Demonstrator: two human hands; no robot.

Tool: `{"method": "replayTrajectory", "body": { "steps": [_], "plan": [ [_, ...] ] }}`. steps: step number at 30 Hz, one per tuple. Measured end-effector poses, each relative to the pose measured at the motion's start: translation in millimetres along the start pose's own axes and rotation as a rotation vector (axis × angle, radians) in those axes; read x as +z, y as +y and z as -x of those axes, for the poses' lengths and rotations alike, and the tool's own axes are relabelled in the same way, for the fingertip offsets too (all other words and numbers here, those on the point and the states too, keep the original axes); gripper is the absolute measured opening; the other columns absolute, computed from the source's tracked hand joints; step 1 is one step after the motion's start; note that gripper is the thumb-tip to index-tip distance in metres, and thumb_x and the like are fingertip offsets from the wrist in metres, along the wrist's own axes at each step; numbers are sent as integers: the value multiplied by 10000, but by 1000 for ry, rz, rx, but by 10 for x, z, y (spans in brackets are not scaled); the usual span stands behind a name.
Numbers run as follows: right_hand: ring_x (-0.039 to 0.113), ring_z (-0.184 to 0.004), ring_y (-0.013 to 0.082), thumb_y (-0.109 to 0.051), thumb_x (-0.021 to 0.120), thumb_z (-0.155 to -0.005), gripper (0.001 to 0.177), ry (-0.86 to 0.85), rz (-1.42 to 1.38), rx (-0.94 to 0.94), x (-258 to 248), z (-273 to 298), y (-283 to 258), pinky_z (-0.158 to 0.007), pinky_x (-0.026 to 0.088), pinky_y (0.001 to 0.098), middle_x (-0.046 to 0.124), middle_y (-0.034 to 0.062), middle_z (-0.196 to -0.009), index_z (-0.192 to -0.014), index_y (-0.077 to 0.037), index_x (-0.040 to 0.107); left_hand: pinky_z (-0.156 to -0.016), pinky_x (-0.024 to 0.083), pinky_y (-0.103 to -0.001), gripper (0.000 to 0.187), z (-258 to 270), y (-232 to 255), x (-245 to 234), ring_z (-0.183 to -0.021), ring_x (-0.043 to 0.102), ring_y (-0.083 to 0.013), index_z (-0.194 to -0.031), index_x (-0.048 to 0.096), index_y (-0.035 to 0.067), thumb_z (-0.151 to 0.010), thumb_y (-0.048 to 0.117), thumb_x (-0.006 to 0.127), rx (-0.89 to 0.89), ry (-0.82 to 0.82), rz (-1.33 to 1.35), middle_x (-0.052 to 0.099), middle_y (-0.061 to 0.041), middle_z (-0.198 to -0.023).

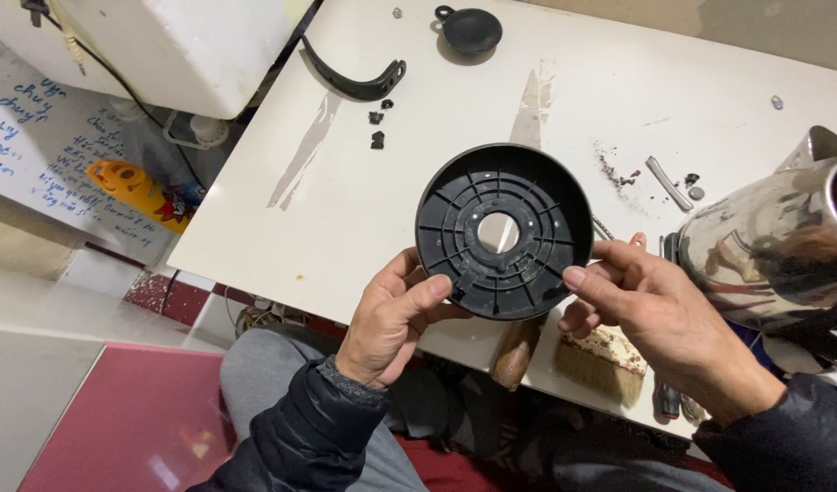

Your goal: The person disassembles an electric kettle, removes the base, and uses a screwdriver to adjust internal components. They then clean the base with a brush and reassemble the kettle.

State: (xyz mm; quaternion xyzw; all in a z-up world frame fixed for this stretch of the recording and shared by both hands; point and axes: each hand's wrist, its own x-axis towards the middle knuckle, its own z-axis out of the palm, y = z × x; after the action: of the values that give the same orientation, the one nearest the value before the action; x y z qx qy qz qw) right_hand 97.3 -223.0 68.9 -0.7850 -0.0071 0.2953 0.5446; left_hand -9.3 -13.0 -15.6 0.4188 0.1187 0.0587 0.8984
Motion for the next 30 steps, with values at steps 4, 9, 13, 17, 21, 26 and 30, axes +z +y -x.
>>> {"method": "replayTrajectory", "body": {
  "steps": [4, 9, 13, 17, 21, 26, 30],
  "plan": [
    [683, -590, 298, -82, 661, -967, 145, -97, -64, -75, -50, -104, 170, -555, 478, 362, 648, 190, -720, -933, 56, 635, -849, 611, -483, 548, -7, -53, 3, -1090, 646, -296, -1403, 532, 18, -879, 108, 668, 5, -15, 47, 664, -164, -1261],
    [596, -646, 236, -101, 671, -953, 167, -84, -171, 40, -3, -8, 104, -658, 572, 378, 540, 128, -806, -992, 44, 598, -1042, 485, -471, 641, -45, -180, -16, -1215, 604, -307, -1435, 507, -2, -833, 113, 696, 34, -11, 188, 627, -164, -1369],
    [617, -594, 173, -173, 680, -941, 208, -203, -166, -92, -60, -23, 183, -610, 570, 293, 585, 101, -690, -940, 6, 573, -1146, 387, -527, 691, -39, -168, -9, -1307, 542, -343, -1469, 469, -28, -865, 191, 725, 65, -138, 338, 574, -190, -1432],
    [630, -609, 139, -325, 655, -890, 562, -126, 79, -78, -250, 59, 144, -572, 524, 275, 657, 95, -677, -1346, -3, 590, -1161, 351, -538, 675, -67, -193, -58, -1342, 518, -372, -1482, 452, -53, -938, 210, 753, 17, -268, 479, 544, -225, -1464],
    [716, -927, 343, -239, 741, -928, 350, 409, 1041, -1169, -642, 179, 96, -827, 592, 433, 723, 228, -1040, -1115, 43, 656, -1120, 375, -567, 663, -80, -140, -115, -1304, 541, -405, -1529, 421, 5, -1006, 249, 747, 15, -286, 545, 565, -258, -1438],
    [682, -1165, 335, -419, 839, -864, 468, 823, 1691, -821, -1361, 323, 154, -1008, 516, 501, 736, 131, -1292, -1170, -89, 711, -1099, 404, -562, 667, -47, -152, -141, -1264, 575, -420, -1538, 400, 14, -1012, 230, 750, -14, -285, 573, 602, -294, -1373],
    [489, -1362, 443, -576, 768, -765, 618, 668, 1588, -334, -1783, 273, 263, -1083, 367, 624, 539, 212, -1515, -1209, -151, 697, -1115, 390, -580, 640, -37, -193, -146, -1275, 565, -423, -1513, 428, -24, -1002, 215, 732, -24, -279, 597, 583, -295, -1395]
  ]
}}
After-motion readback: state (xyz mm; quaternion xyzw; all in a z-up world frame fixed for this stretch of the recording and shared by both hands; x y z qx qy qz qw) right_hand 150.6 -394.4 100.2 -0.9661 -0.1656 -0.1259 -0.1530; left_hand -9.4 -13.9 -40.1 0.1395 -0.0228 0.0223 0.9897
